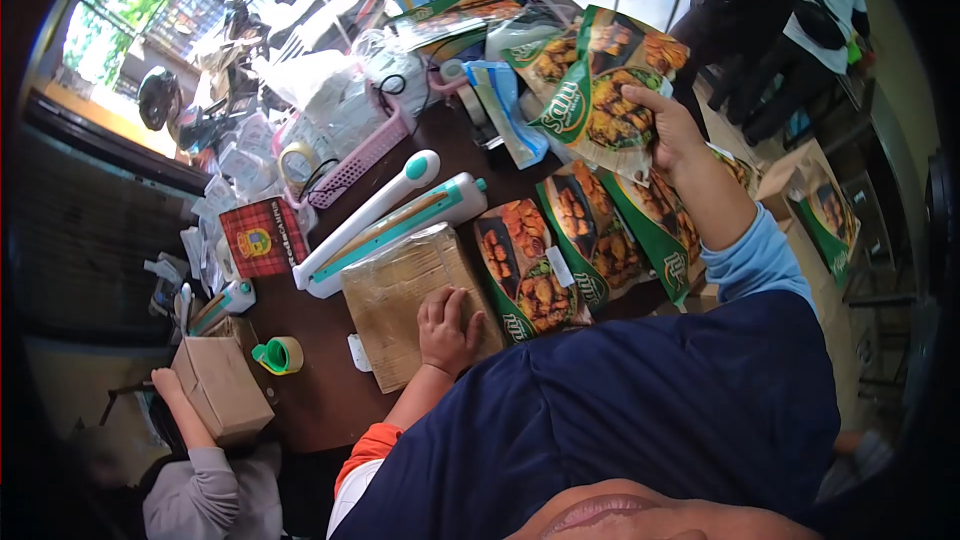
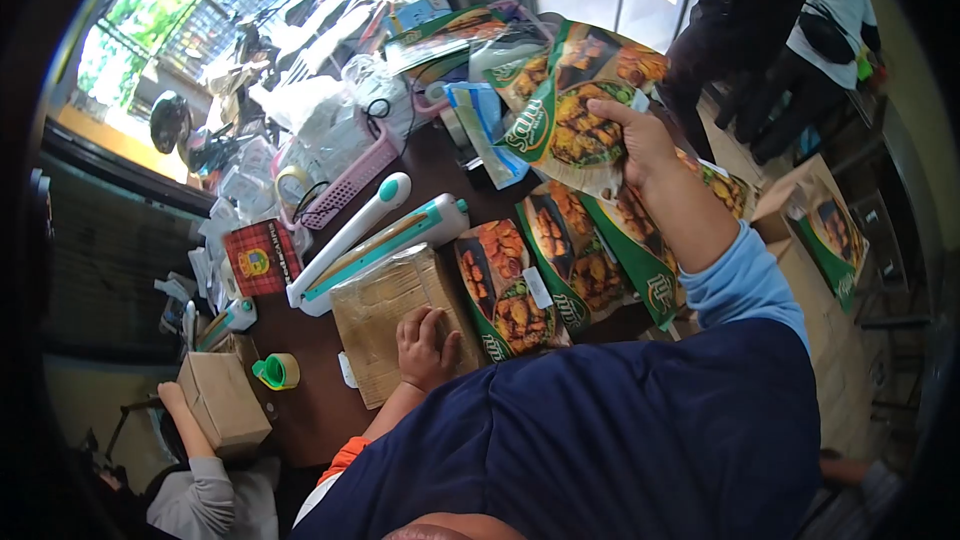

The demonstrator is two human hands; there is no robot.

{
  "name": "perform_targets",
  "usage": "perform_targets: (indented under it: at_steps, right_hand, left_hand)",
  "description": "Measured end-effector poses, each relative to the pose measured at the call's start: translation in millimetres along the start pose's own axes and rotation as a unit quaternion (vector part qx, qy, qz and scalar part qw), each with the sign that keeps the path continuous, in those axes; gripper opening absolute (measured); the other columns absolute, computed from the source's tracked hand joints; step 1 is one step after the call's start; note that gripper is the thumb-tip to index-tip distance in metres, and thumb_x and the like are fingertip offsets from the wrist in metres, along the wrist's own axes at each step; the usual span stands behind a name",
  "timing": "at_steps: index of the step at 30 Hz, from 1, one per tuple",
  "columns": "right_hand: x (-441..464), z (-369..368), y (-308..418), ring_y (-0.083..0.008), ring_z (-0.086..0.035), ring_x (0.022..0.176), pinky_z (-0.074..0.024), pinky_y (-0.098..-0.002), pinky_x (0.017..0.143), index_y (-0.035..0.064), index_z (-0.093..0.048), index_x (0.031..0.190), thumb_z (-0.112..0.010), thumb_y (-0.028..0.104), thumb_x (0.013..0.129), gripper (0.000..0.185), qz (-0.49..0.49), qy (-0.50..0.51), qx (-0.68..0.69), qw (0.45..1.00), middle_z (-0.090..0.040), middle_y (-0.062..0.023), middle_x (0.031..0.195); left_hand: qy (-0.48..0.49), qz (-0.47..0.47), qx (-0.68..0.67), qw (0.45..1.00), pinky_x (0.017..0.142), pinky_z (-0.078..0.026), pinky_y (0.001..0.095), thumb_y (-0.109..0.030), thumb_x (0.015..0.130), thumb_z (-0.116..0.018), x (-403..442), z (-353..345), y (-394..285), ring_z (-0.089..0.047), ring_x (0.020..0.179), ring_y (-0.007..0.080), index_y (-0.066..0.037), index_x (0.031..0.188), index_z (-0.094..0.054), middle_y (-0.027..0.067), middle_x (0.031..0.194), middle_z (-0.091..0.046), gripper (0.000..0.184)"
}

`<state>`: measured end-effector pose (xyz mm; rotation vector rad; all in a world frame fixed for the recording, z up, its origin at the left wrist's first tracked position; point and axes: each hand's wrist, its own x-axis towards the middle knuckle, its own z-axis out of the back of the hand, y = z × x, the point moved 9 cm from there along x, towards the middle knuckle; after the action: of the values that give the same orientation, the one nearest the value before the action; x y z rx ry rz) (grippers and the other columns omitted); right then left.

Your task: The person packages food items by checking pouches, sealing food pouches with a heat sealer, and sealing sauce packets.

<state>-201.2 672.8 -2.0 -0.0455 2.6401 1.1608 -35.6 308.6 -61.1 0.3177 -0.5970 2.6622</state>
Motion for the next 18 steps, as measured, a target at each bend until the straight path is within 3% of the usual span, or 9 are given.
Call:
perform_targets:
  at_steps: [8, 12, 16, 17, 18]
  right_hand:
    - [130, -92, -50, -0.0284, -0.067, 0.086, -0.0567, -0.0445, 0.08, -0.0061, -0.057, 0.104, -0.069, 0.002, 0.077, 0.031, -0.073, 0.063, 0.043, 0.994, -0.066, -0.0174, 0.1]
    - [158, -130, -67, -0.0287, -0.067, 0.083, -0.0575, -0.0456, 0.079, -0.0072, -0.056, 0.102, -0.071, 0.0, 0.074, 0.032, -0.064, 0.066, 0.015, 0.996, -0.065, -0.0148, 0.096]
    - [186, -152, -92, -0.0269, -0.065, 0.084, -0.0555, -0.0411, 0.077, -0.0045, -0.052, 0.109, -0.076, 0.0, 0.067, 0.048, 0.091, 0.132, -0.054, 0.986, -0.063, -0.0149, 0.094]
    - [185, -149, -100, -0.0251, -0.063, 0.089, -0.0538, -0.04, 0.077, -0.0038, -0.04, 0.122, -0.078, -0.001, 0.064, 0.07, 0.121, 0.099, -0.105, 0.982, -0.061, -0.0145, 0.1]
    - [182, -151, -111, -0.0247, -0.062, 0.091, -0.0535, -0.0395, 0.078, -0.004, -0.035, 0.125, -0.078, -0.002, 0.063, 0.075, 0.146, 0.081, -0.112, 0.979, -0.059, -0.0141, 0.102]
  left_hand:
    - [0.007, 0.013, -0.02, 1.0, 0.093, -0.039, 0.0425, -0.03, 0.078, -0.066, 6, 3, 3, -0.05, 0.106, 0.031, -0.008, 0.111, -0.057, 0.0117, 0.11, -0.053, 0.041]
    - [0.02, 0.023, -0.038, 0.999, 0.093, -0.038, 0.0425, -0.031, 0.078, -0.067, 6, 0, 8, -0.049, 0.107, 0.0313, -0.009, 0.112, -0.056, 0.0117, 0.112, -0.051, 0.042]
    - [0.018, 0.03, -0.044, 0.998, 0.093, -0.039, 0.0423, -0.031, 0.078, -0.067, 7, 1, 10, -0.05, 0.106, 0.031, -0.009, 0.112, -0.057, 0.0114, 0.112, -0.052, 0.041]
    - [0.017, 0.031, -0.045, 0.998, 0.093, -0.04, 0.0421, -0.031, 0.078, -0.067, 9, 3, 9, -0.051, 0.105, 0.0308, -0.009, 0.111, -0.057, 0.0113, 0.111, -0.052, 0.04]
    - [0.015, 0.032, -0.046, 0.998, 0.092, -0.04, 0.0419, -0.031, 0.078, -0.067, 9, 4, 8, -0.051, 0.105, 0.0305, -0.009, 0.111, -0.058, 0.0112, 0.111, -0.052, 0.04]
